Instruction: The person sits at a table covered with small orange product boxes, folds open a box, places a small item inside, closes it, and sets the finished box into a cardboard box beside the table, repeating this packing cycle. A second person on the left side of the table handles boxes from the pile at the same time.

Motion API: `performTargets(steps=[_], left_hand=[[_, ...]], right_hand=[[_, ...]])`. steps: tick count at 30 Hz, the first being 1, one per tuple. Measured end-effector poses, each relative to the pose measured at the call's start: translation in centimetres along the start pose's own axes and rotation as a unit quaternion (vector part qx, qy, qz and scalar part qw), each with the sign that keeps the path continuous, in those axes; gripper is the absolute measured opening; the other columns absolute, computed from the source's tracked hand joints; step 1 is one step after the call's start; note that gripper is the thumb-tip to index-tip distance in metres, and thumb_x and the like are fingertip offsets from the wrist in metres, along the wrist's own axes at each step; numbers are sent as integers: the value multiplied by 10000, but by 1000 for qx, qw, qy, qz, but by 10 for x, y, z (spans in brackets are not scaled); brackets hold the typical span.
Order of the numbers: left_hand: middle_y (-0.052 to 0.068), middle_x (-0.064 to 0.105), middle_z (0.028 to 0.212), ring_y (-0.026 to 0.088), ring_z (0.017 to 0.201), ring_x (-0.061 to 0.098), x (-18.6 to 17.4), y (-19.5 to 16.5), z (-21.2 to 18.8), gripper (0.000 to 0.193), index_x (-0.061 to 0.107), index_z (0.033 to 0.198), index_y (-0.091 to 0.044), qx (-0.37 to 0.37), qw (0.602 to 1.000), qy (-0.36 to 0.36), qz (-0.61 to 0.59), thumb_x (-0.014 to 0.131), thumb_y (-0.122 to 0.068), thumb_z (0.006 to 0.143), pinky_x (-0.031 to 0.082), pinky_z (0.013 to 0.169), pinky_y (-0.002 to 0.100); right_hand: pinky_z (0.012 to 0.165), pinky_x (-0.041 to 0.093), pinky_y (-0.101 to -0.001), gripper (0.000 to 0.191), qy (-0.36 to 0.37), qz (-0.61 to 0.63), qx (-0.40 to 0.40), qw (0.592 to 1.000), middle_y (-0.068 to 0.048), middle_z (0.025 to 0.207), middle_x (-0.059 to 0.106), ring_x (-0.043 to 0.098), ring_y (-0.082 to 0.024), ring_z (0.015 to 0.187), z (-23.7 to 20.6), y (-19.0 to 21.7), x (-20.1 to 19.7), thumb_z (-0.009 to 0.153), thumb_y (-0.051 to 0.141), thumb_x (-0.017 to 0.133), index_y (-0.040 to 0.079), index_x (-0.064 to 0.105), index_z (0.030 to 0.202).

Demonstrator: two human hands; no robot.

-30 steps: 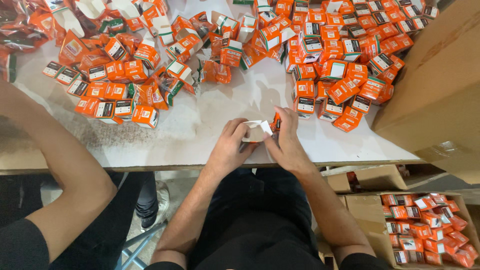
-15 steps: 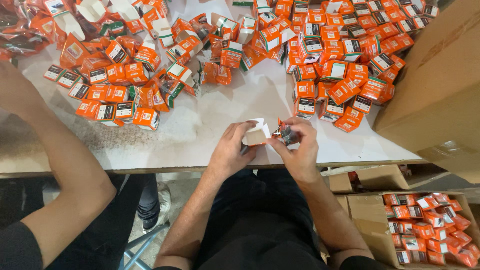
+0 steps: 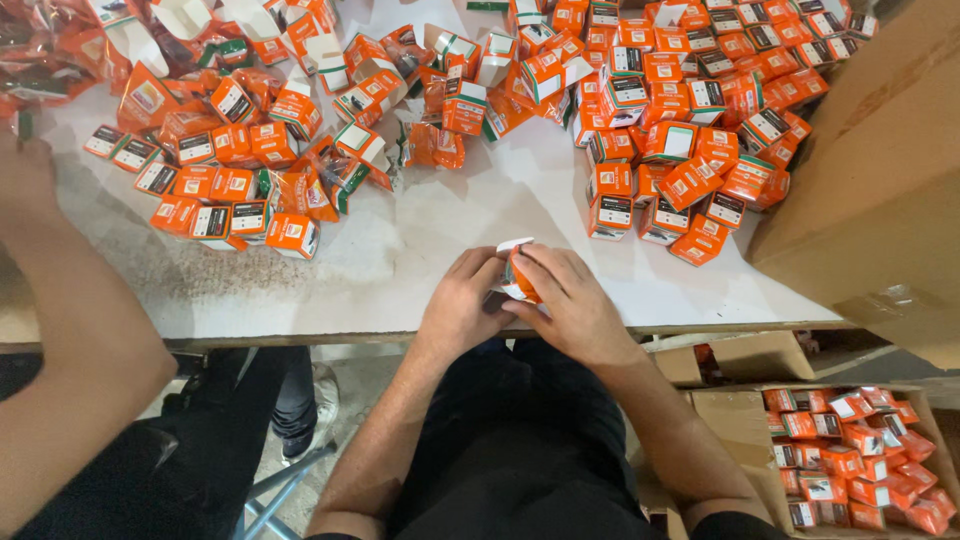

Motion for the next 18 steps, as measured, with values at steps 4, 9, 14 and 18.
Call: performTargets(steps=[4,9,14,18], left_hand=[[166,643,1148,370,1099,626,2,-2,1,558,566,1155,0,-5,1000,3,2,834,-84,673,536,946,445],[174,643,1182,378,1106,631,-1,-6,1,548,608,1179,15,14,1000,-2,12,812,-67,677,536,944,443],[149,660,1146,354,1082,644,0,-6,3,486,619,1101,-19,5,1000,-5,23,822,-108,669,535,939,444],[159,633,1148,367,1101,618,-2,-9,1,495,622,1116,-18,2,999,0,40,824,-116,675,536,943,447]], right_hand=[[1007,485,-453,576,78,-19,7,997,-130,1342,633,572,-338,1172,-4,-10,-4,820,105,769,-1,604,1361],[913,462,-455,453,76,-8,45,996,-79,1147,678,578,-316,1046,-12,-28,8,836,166,808,32,659,1243],[916,510,-405,141,-37,-1,82,996,-9,1112,700,585,-274,1016,-21,-35,26,952,88,781,66,704,1068],[934,507,-417,223,-52,-3,23,998,-77,1166,662,576,-312,1078,-19,-25,25,907,79,778,44,724,1120]])
Point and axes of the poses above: each hand's wrist, its own z-axis towards the middle knuckle, its own x-axis out of the palm, y = z × x, the point moved 2 cm from there along z, towards the middle knuckle
